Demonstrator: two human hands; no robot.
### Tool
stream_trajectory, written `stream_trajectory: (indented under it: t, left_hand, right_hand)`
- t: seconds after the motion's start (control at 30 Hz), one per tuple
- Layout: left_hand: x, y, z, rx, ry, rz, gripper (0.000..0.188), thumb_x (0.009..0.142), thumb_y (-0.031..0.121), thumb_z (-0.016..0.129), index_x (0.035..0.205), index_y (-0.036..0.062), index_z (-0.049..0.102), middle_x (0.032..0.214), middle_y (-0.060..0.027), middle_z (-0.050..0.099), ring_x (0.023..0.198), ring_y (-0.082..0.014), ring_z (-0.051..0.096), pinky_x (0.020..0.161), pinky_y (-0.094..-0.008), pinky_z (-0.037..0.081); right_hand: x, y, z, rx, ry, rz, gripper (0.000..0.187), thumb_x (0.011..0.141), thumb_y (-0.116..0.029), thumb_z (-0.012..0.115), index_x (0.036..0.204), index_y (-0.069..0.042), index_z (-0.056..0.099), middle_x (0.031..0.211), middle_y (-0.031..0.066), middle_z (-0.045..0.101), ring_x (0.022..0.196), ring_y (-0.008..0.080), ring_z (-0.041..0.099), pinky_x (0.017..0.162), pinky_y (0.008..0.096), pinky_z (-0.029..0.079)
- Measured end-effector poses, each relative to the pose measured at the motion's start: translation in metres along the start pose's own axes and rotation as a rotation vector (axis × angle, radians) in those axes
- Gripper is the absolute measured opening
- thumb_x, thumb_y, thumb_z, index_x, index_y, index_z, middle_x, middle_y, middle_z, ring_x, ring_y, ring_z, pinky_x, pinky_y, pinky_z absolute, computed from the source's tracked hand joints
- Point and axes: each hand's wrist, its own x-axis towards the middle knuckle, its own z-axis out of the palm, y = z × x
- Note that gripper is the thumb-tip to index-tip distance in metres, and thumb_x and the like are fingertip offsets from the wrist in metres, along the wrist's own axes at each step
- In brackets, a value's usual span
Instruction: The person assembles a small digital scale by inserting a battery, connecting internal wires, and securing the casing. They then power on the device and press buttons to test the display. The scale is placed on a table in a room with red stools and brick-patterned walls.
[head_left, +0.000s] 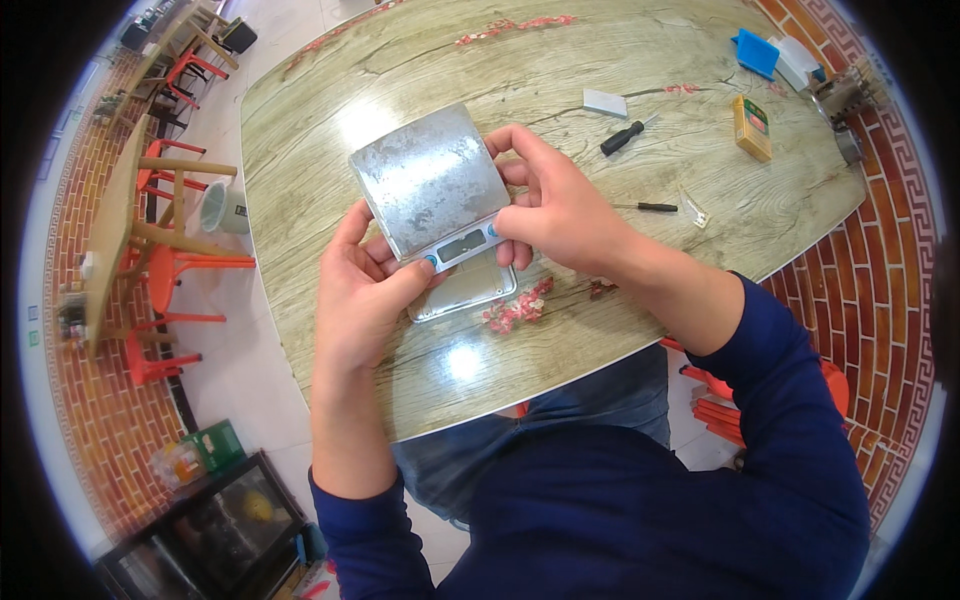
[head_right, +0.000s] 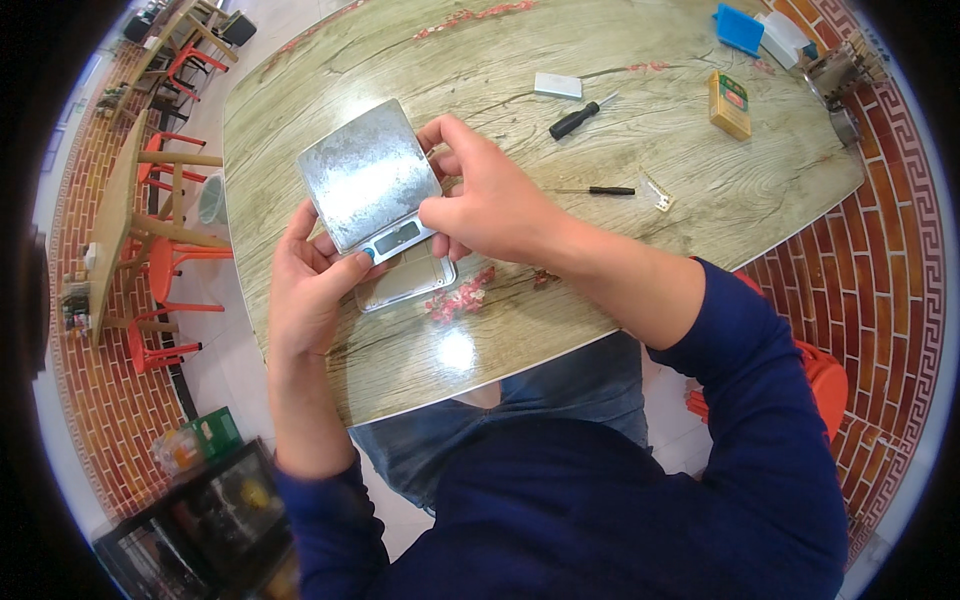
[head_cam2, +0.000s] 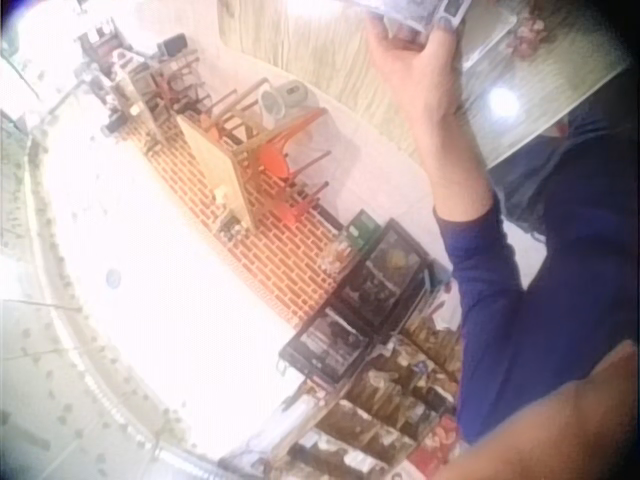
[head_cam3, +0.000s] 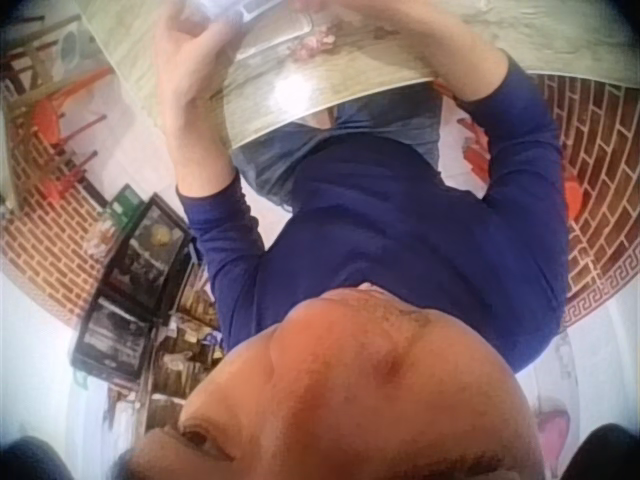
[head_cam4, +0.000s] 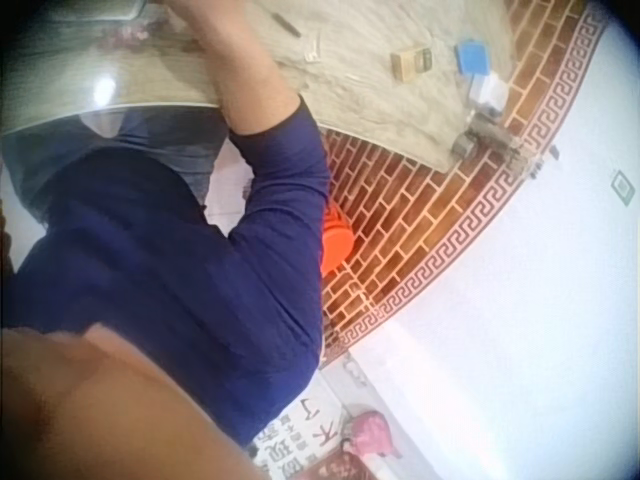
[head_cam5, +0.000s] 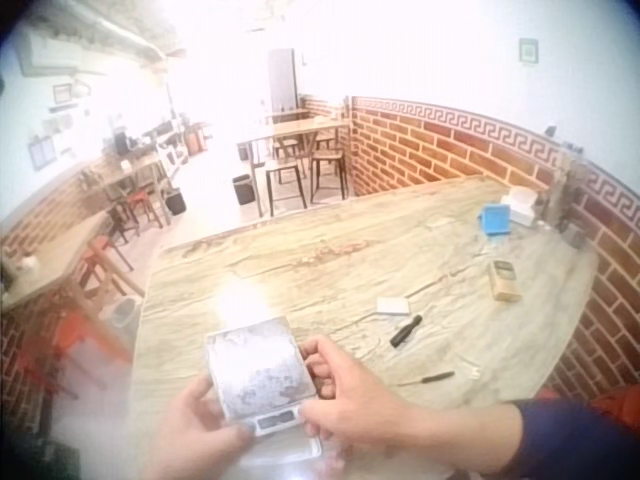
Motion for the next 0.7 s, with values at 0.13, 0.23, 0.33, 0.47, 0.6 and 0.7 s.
stream_trajectory:
  t: [0.13,0.23,0.33,0.47,0.6,0.7]
  left_hand:
    - [-0.0003,0.0,0.0011,0.01,0.025,-0.008,0.076,0.089,-0.015,0.066,0.162,-0.0074,0.043,0.124,-0.0214,0.079,0.107,-0.0249,0.082,0.094,-0.0365,0.07]
    - [-0.0012,0.0,0.0008,0.018,0.007,-0.004,0.076,0.089,-0.015,0.066,0.162,-0.0079,0.043,0.124,-0.0215,0.079,0.107,-0.025,0.082,0.094,-0.0366,0.07]
    - [-0.002,-0.0002,0.0004,0.017,0.003,-0.007,0.075,0.09,-0.015,0.065,0.161,-0.0084,0.043,0.126,-0.022,0.079,0.109,-0.0258,0.082,0.094,-0.037,0.07]
    - [-0.0032,0.0008,0.0003,-0.028,-0.009,-0.005,0.074,0.091,-0.015,0.063,0.162,-0.0091,0.043,0.13,-0.0243,0.077,0.113,-0.0273,0.081,0.097,-0.038,0.069]
    - [-0.0046,0.0049,-0.0029,-0.078,-0.079,0.013,0.075,0.092,-0.016,0.06,0.165,-0.0095,0.04,0.136,-0.0267,0.076,0.117,-0.0282,0.08,0.1,-0.0384,0.068]
    - [-0.0057,0.005,-0.0046,-0.101,-0.089,0.008,0.076,0.093,-0.016,0.057,0.166,-0.0096,0.038,0.137,-0.0272,0.076,0.118,-0.0284,0.08,0.099,-0.0372,0.068]
  right_hand:
    - [-0.0006,-0.0004,0.0007,0.04,-0.017,0.005,0.058,0.091,0.009,0.056,0.147,0.0,0.044,0.124,0.02,0.072,0.071,0.0194,0.075,0.057,0.0308,0.061]
    - [-0.0037,-0.0009,0.0016,0.054,-0.052,-0.022,0.057,0.092,0.007,0.057,0.148,0.0,0.043,0.124,0.0204,0.072,0.07,0.0199,0.075,0.057,0.0303,0.061]
    - [-0.0041,-0.0005,0.0023,0.06,-0.051,-0.015,0.056,0.095,0.005,0.057,0.15,-0.001,0.044,0.122,0.0202,0.072,0.071,0.0201,0.075,0.056,0.0301,0.061]
    - [-0.0002,-0.0009,-0.0016,0.094,-0.051,0.021,0.051,0.102,-0.001,0.055,0.152,-0.002,0.046,0.117,0.0184,0.072,0.071,0.0207,0.075,0.055,0.0301,0.061]
    - [0.0002,-0.0017,-0.0059,0.119,-0.038,0.024,0.048,0.107,-0.006,0.051,0.154,-0.002,0.046,0.114,0.0173,0.071,0.071,0.021,0.075,0.055,0.0302,0.061]
    - [0.0001,-0.0018,-0.0064,0.113,-0.038,0.018,0.049,0.107,-0.006,0.05,0.155,-0.002,0.046,0.113,0.0171,0.071,0.071,0.0211,0.075,0.055,0.0303,0.061]
